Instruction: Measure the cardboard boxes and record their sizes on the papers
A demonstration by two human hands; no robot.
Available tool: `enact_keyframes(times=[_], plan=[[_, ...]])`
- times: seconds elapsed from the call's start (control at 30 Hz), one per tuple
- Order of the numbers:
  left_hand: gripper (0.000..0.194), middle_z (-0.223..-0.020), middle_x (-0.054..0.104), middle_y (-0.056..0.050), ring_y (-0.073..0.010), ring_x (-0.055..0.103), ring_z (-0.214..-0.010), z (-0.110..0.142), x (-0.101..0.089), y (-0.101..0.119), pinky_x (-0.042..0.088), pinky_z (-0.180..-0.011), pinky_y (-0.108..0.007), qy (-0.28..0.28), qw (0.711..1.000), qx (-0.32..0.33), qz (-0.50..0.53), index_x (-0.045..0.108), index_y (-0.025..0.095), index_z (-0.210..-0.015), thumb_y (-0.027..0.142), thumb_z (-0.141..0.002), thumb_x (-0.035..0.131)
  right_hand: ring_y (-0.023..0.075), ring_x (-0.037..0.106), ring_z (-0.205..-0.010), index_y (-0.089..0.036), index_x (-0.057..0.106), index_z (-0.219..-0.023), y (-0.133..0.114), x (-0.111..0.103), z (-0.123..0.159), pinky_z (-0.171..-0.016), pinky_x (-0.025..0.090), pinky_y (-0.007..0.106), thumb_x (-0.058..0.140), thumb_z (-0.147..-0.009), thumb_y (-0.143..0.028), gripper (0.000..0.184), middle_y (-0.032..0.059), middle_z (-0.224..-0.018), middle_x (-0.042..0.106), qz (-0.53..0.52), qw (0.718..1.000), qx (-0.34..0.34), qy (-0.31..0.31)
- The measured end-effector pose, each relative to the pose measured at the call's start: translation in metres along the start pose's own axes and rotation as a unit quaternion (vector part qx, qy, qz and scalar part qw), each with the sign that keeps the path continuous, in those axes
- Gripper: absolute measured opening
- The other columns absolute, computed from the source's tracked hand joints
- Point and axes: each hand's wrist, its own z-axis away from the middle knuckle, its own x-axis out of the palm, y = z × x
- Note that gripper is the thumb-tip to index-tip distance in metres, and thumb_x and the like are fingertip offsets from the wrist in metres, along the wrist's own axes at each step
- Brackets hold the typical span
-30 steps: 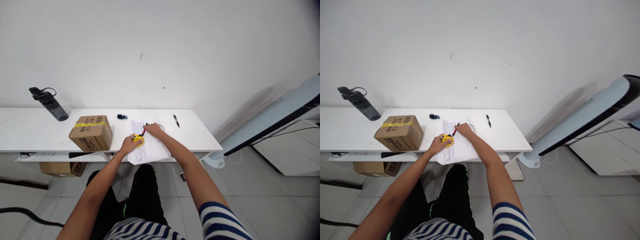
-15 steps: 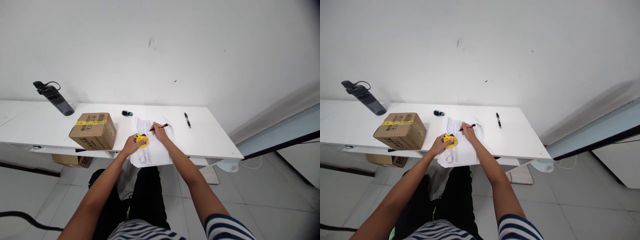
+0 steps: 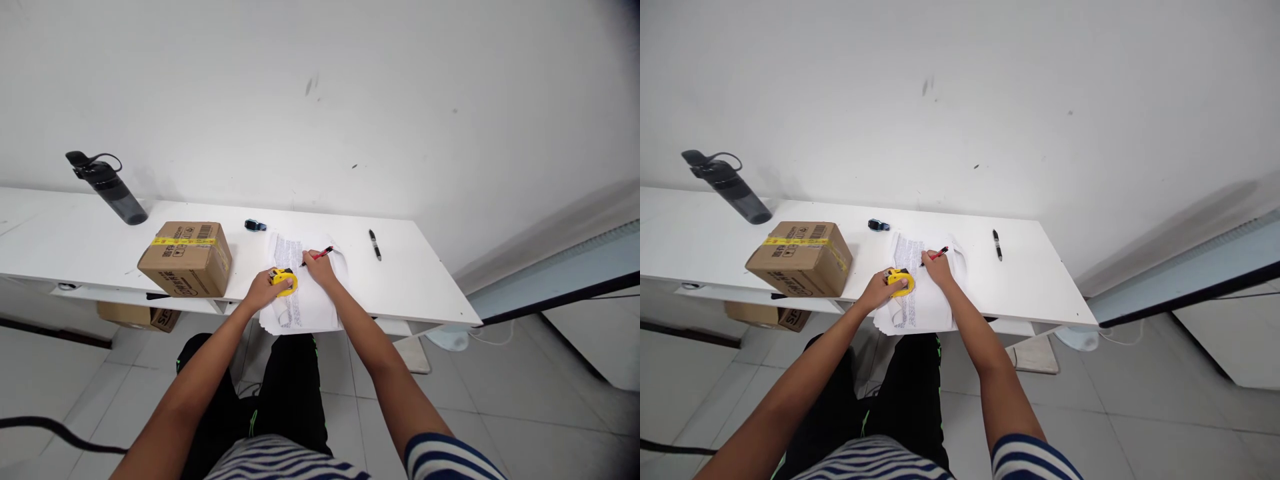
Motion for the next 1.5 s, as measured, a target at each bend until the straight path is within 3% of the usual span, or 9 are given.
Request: enact_keyframes(times=[0.67,0.87,1.17,1.37,1.5], plan=[[0.043,-0.079,0.068,-0.002,-0.0165,0.062,-0.070,-0.0002,0.0004,0.0053,0.046,-0.062,-0.026,-0.002,1.000,-0.019,0.022,0.064,0.017,-0.085,0.057,-0.071,0.070,0.0150,0.047,-0.063,-0.022,0.047,-0.058,0.0013,-0.0009,0.0006,-0.063,0.039,0.027,0.044,-0.082,-0.048,0.036,-0.0015,-0.056,0.050,0.009,0.999,0.007,0.031],[0.043,-0.080,0.069,-0.003,-0.0166,0.062,-0.070,-0.0012,0.0007,0.0025,0.046,-0.062,-0.026,-0.002,0.999,-0.018,0.029,0.066,0.017,-0.088,0.055,-0.071,0.071,0.0143,0.049,-0.062,-0.021,0.049,-0.055,0.0022,-0.0025,0.0001,-0.064,0.040,0.027,0.047,-0.081,-0.045,0.036,-0.0011,-0.058,0.054,-0.004,1.000,0.008,0.014],[0.039,-0.080,0.069,-0.002,-0.0164,0.062,-0.071,-0.0005,0.0004,0.0002,0.047,-0.062,-0.025,0.002,1.000,-0.011,0.029,0.066,0.017,-0.087,0.051,-0.070,0.073,0.0143,0.049,-0.061,-0.022,0.047,-0.055,0.0021,-0.0015,0.0008,-0.063,0.039,0.027,0.047,-0.082,-0.045,0.036,-0.0013,-0.057,0.054,-0.009,0.999,0.008,0.032],[0.039,-0.081,0.069,-0.003,-0.0171,0.063,-0.072,-0.0007,0.0009,0.0000,0.047,-0.062,-0.026,0.007,1.000,-0.009,0.023,0.066,0.017,-0.087,0.053,-0.072,0.071,0.0141,0.047,-0.061,-0.022,0.046,-0.056,0.0060,-0.0004,-0.0006,-0.062,0.039,0.027,0.045,-0.083,-0.045,0.035,-0.0022,-0.055,0.051,0.005,0.997,0.030,0.077],[0.041,-0.080,0.069,-0.003,-0.0170,0.062,-0.072,-0.0002,0.0006,0.0011,0.047,-0.062,-0.025,0.002,1.000,-0.016,0.021,0.066,0.017,-0.087,0.055,-0.073,0.071,0.0139,0.046,-0.059,-0.022,0.046,-0.055,0.0052,-0.0009,-0.0008,-0.061,0.037,0.026,0.047,-0.081,-0.044,0.034,-0.0030,-0.052,0.048,0.004,0.998,0.028,0.049]])
